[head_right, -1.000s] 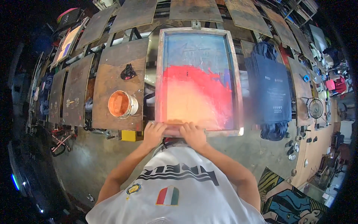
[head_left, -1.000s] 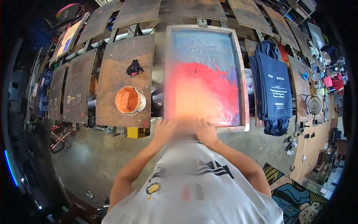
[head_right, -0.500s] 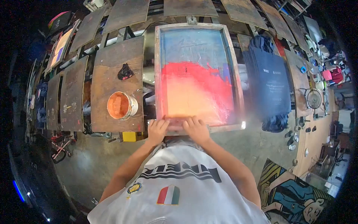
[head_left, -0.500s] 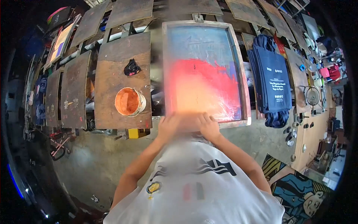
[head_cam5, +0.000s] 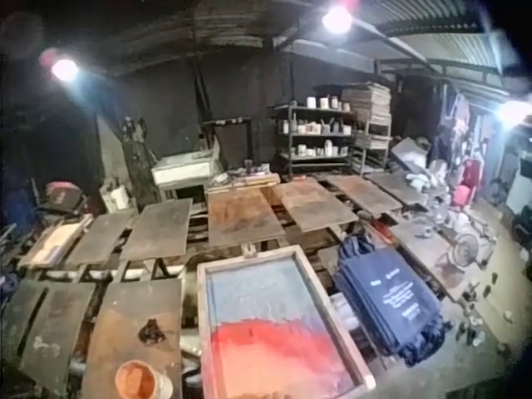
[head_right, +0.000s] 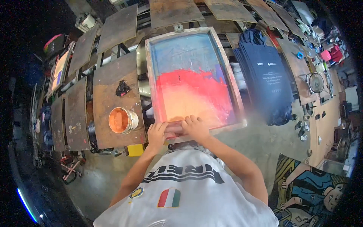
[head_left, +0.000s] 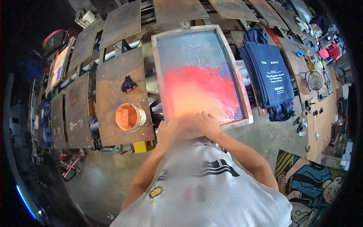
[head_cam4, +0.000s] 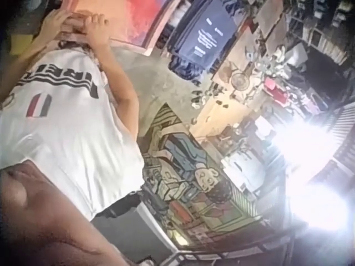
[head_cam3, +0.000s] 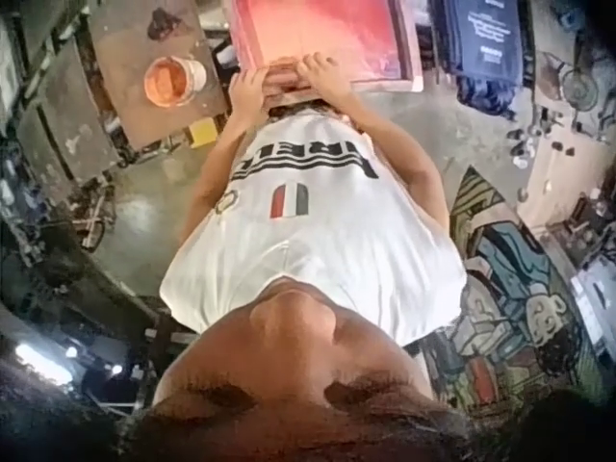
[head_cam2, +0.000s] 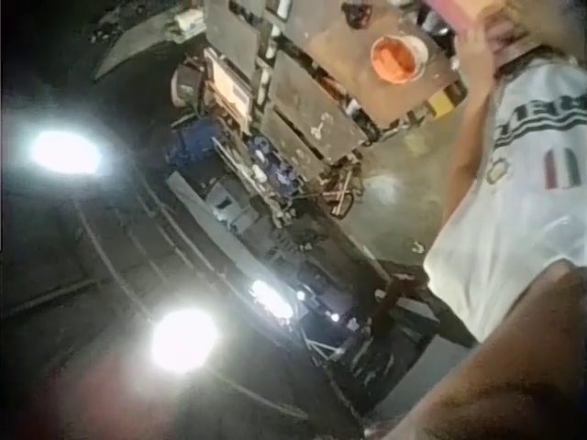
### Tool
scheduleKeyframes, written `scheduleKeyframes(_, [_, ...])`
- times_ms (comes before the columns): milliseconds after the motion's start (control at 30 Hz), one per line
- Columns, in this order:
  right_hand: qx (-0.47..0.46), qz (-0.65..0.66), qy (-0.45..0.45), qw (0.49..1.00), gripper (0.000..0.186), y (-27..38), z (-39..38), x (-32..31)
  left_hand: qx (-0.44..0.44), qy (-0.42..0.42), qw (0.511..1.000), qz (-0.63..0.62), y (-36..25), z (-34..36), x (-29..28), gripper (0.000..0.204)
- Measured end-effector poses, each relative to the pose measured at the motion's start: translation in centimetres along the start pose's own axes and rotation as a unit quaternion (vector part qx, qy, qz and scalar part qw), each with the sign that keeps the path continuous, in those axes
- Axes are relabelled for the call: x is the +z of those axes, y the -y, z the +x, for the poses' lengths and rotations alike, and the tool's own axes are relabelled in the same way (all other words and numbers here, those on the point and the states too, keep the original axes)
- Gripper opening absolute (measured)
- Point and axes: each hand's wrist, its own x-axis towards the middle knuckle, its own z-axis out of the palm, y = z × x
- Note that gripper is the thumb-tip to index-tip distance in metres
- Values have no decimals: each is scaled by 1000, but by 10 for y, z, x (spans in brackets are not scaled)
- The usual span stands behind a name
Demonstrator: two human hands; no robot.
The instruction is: Apply ink to a garment using a screen-printing frame and a squeegee.
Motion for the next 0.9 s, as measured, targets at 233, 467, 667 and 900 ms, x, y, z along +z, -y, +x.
scheduleKeyframes(233, [47, 109, 1, 993, 24, -48, 10, -1, 53, 65, 996, -30, 23, 81, 5, 36])
scheduleKeyframes(467, [304, 196, -82, 929, 38, -92, -43, -11, 236, 86, 968, -7, -42, 200, 52, 47])
scheduleKeyframes(667, [446, 152, 5, 882, 39, -92, -40, -20, 263, 253, 931, 6, -62, 245, 92, 59])
scheduleKeyframes(900, [411, 146, 50, 898, 33, -83, -8, -13, 196, 210, 956, -50, -23, 222, 72, 58])
